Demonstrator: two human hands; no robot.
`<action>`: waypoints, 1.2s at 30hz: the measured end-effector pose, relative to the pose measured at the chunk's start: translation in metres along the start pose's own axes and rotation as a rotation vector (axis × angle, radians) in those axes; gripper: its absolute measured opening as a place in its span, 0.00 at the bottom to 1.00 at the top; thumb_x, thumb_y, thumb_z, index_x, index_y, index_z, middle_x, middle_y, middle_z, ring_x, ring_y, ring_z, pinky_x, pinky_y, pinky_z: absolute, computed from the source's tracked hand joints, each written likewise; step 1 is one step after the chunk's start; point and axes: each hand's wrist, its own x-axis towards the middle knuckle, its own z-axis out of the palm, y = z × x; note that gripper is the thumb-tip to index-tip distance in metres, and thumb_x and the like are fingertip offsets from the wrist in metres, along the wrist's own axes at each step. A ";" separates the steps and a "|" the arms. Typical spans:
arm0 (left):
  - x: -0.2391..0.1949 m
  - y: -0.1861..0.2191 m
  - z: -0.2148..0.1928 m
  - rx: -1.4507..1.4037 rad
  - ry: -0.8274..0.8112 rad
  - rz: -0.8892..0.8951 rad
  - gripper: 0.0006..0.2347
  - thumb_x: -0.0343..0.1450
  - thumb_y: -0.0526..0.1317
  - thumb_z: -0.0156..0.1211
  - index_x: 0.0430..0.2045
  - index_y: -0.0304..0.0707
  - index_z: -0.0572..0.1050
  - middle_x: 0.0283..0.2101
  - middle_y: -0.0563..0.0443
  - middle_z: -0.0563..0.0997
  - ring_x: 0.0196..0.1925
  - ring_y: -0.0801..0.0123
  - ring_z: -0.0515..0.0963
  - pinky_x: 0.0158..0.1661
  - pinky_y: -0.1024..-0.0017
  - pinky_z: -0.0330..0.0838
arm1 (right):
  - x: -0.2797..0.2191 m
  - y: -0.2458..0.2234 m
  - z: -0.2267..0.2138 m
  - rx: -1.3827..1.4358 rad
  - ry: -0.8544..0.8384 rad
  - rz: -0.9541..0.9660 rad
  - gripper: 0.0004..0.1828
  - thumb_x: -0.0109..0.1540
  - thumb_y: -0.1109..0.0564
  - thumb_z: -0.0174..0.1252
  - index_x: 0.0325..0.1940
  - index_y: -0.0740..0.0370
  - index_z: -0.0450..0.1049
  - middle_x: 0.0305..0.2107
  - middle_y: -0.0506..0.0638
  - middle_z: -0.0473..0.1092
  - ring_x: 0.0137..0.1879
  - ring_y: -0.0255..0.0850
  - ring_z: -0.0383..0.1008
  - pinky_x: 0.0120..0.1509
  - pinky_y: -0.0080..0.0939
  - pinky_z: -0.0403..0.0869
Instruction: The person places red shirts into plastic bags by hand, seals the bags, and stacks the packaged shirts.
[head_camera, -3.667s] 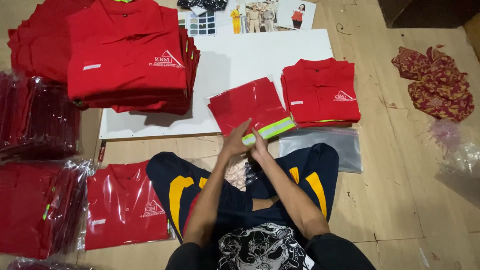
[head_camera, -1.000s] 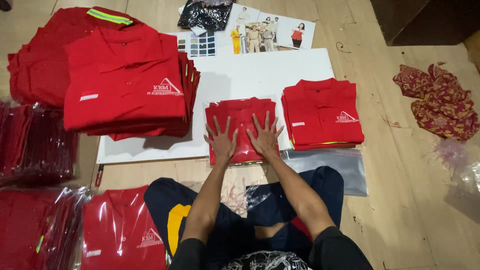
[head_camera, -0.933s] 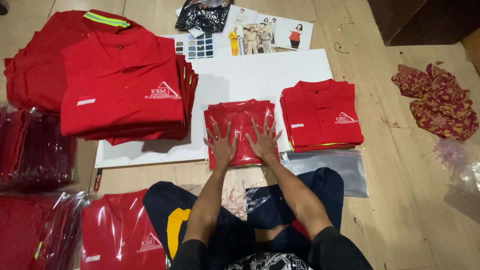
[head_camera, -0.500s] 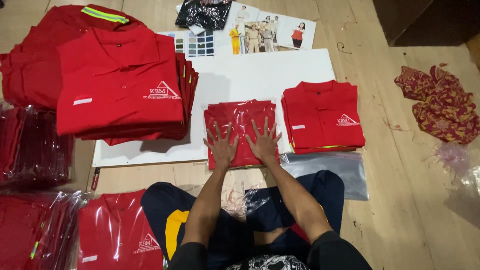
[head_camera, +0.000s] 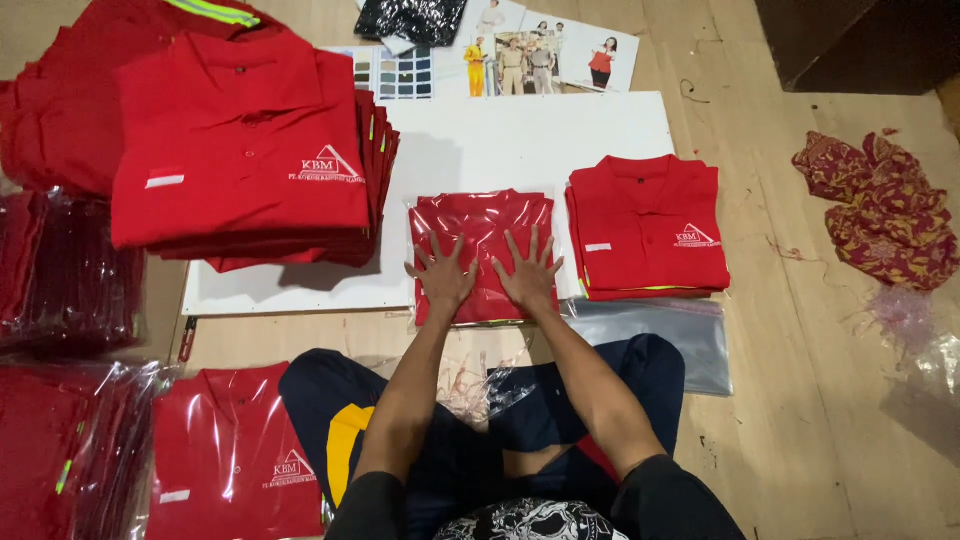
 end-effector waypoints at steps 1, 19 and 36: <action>0.003 0.001 -0.002 -0.023 0.005 -0.011 0.26 0.73 0.67 0.38 0.69 0.79 0.58 0.79 0.45 0.48 0.77 0.32 0.46 0.62 0.27 0.47 | 0.007 0.005 0.009 -0.001 -0.009 0.020 0.37 0.67 0.21 0.29 0.79 0.23 0.43 0.79 0.53 0.31 0.82 0.66 0.29 0.75 0.83 0.36; 0.017 0.015 0.034 -0.027 0.265 0.092 0.22 0.79 0.63 0.30 0.71 0.86 0.48 0.80 0.53 0.39 0.78 0.31 0.37 0.65 0.22 0.34 | -0.003 -0.035 -0.013 -0.064 0.013 0.017 0.36 0.69 0.25 0.26 0.81 0.27 0.40 0.79 0.55 0.27 0.81 0.69 0.24 0.72 0.88 0.32; 0.019 0.014 0.039 0.020 0.186 0.079 0.22 0.78 0.63 0.28 0.70 0.87 0.45 0.80 0.51 0.39 0.78 0.30 0.34 0.64 0.21 0.31 | 0.008 -0.025 0.015 -0.081 0.078 0.010 0.36 0.67 0.28 0.35 0.80 0.27 0.42 0.79 0.54 0.28 0.81 0.71 0.26 0.70 0.89 0.41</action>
